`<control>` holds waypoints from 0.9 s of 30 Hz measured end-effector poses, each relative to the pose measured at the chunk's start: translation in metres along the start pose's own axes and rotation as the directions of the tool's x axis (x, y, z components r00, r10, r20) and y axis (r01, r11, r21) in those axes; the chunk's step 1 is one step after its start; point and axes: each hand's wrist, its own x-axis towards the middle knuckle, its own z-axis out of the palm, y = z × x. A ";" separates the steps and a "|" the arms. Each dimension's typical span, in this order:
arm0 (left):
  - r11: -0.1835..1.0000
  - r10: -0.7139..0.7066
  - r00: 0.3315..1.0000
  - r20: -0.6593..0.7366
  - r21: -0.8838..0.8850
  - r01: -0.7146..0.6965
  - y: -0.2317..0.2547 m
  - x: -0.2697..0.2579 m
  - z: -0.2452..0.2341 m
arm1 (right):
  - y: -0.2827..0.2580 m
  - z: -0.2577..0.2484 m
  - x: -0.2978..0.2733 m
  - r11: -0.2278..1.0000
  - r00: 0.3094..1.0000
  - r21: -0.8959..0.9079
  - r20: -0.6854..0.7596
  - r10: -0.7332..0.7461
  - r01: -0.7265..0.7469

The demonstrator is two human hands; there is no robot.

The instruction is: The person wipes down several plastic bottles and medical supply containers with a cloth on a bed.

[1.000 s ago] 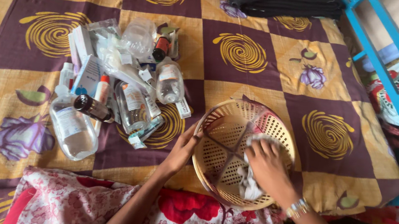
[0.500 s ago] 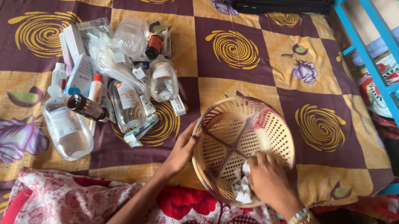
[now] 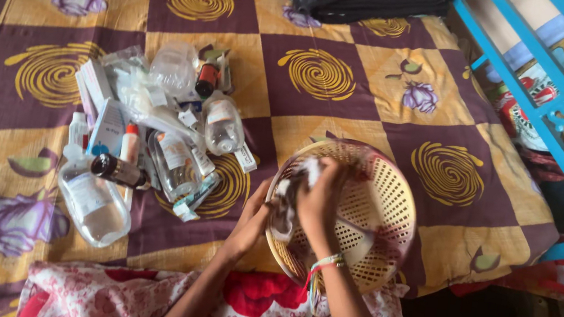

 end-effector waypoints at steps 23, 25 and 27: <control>0.994 0.054 0.971 -0.235 0.106 -0.030 -0.020 0.015 -0.039 | 0.013 -0.079 -0.040 0.915 0.544 -0.167 0.837 -0.065 0.366; 0.995 0.039 0.967 -0.253 0.099 -0.014 -0.023 0.015 -0.041 | 0.021 -0.094 -0.036 0.808 0.680 -0.260 0.700 -0.220 0.529; 0.998 0.022 0.960 -0.280 0.067 -0.003 -0.033 0.015 -0.043 | 0.022 -0.095 -0.043 0.832 0.698 -0.322 0.708 -0.106 0.452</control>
